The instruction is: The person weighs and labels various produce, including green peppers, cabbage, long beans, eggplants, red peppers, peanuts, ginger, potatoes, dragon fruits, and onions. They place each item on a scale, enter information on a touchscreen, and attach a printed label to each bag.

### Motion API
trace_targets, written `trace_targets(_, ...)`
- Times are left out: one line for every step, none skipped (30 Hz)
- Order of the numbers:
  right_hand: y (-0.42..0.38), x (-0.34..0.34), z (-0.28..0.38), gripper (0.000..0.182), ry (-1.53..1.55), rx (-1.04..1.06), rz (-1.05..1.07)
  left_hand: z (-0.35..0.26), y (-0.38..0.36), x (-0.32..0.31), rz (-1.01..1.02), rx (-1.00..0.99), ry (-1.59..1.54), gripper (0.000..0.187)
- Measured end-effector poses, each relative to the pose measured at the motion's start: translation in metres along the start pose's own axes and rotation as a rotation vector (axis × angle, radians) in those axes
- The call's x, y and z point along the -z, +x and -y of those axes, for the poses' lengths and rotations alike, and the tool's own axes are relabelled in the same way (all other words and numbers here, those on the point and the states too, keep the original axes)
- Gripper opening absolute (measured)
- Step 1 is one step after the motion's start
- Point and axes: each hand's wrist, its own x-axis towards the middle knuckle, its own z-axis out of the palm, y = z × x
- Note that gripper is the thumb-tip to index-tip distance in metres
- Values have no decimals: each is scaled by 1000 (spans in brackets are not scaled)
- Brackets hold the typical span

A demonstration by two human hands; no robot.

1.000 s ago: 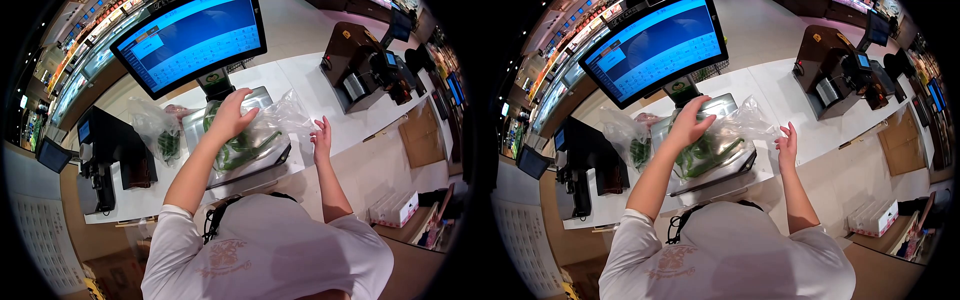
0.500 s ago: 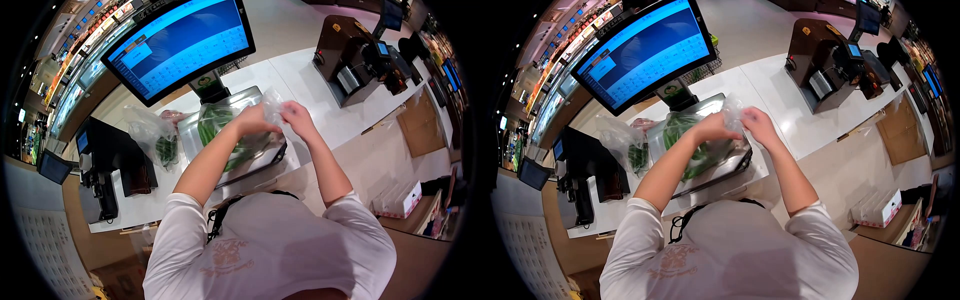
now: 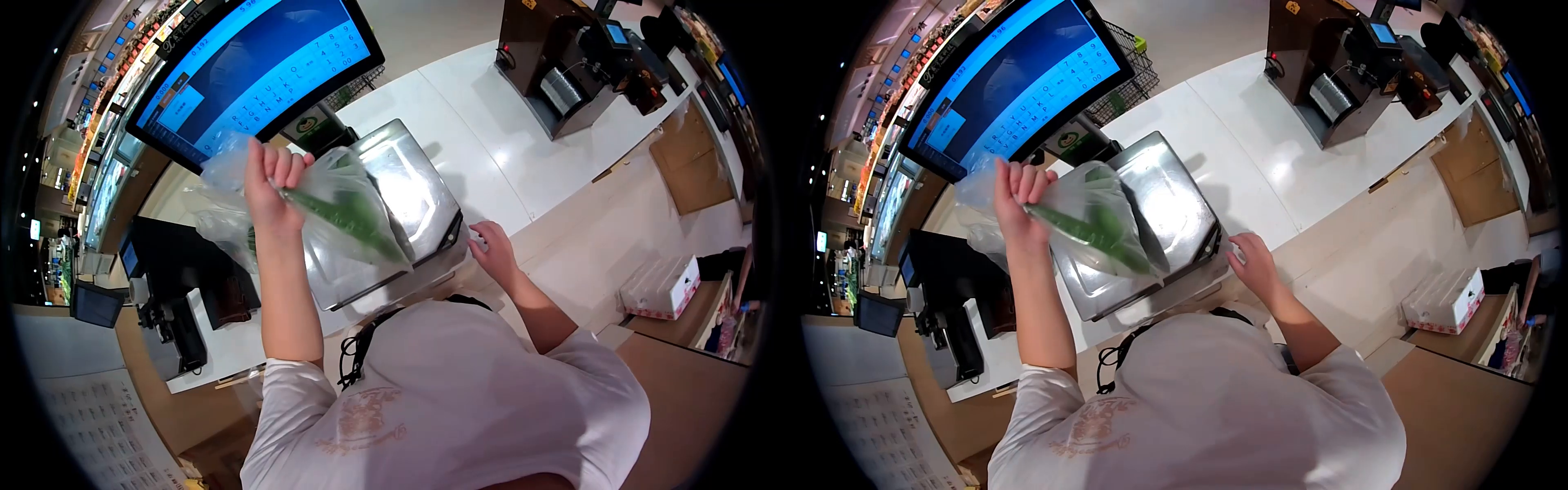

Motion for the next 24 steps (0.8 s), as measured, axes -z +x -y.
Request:
trace_targets(-2,-7,1,27,-8,15,-31,-4,-3,-2,50,1,-82,47)
trace_targets(-3,-15,2,27,-15,31,-62,-8,-6,-6,99,0,-161,49)
trace_targets(-2,-20,0,27,-70,72,-86,-9,-10,-12,47,-12,-163,50)
trace_targets(-3,-24,-2,26,-68,67,-75,-9,-13,-14,80,-10,-186,50)
trace_targets(-3,-28,-4,25,-68,64,-66,-9,-15,-15,114,-8,-211,50)
trace_targets(-2,-31,-7,24,-70,63,-57,-11,-16,-15,150,-7,-239,50)
trace_targets(0,-32,-7,19,-65,87,-63,-13,-18,-16,267,24,-273,51)
trace_targets(2,-33,-7,18,-64,91,-64,-14,-22,-18,255,18,-280,51)
trace_targets(2,-34,-8,16,-62,94,-64,-15,-26,-23,242,13,-288,51)
trace_targets(3,-35,-9,15,-61,97,-64,-17,-30,-27,229,6,-297,51)
trace_targets(3,-36,-9,14,-58,83,-71,-20,-33,-28,239,7,-329,51)
trace_targets(3,-37,-10,13,-54,70,-77,-23,-36,-29,249,6,-360,51)
trace_targets(3,-38,-10,12,-51,58,-82,-26,-38,-29,258,4,-392,51)
trace_targets(3,-39,-10,11,-47,33,-86,-29,-41,-30,298,-8,-406,51)
trace_targets(2,-41,-10,10,-44,10,-91,-33,-43,-32,339,-22,-420,51)
trace_targets(1,-43,-11,10,-40,-14,-95,-37,-45,-33,381,-36,-433,50)
trace_targets(-1,-46,-13,9,-39,-28,-116,-41,-47,-34,413,-45,-432,50)
trace_targets(-4,-50,-16,8,-37,-41,-137,-44,-49,-33,436,-53,-443,50)
trace_targets(-6,-52,-19,8,-36,-55,-157,-48,-50,-33,459,-61,-455,49)
trace_targets(-10,-48,-23,7,-26,-116,-175,-51,-52,-32,481,-69,-467,49)
trace_targets(-13,-42,-29,6,-16,-176,-191,-54,-54,-32,461,-92,-471,49)
trace_targets(-13,-39,-32,5,-6,-236,-207,-56,-56,-31,479,-96,-483,49)
trace_targets(-5,-32,-22,5,177,-312,-255,-58,-57,-30,497,-103,-494,49)
trace_targets(4,-21,-14,5,361,-385,-299,-60,-56,-29,517,-112,-503,49)
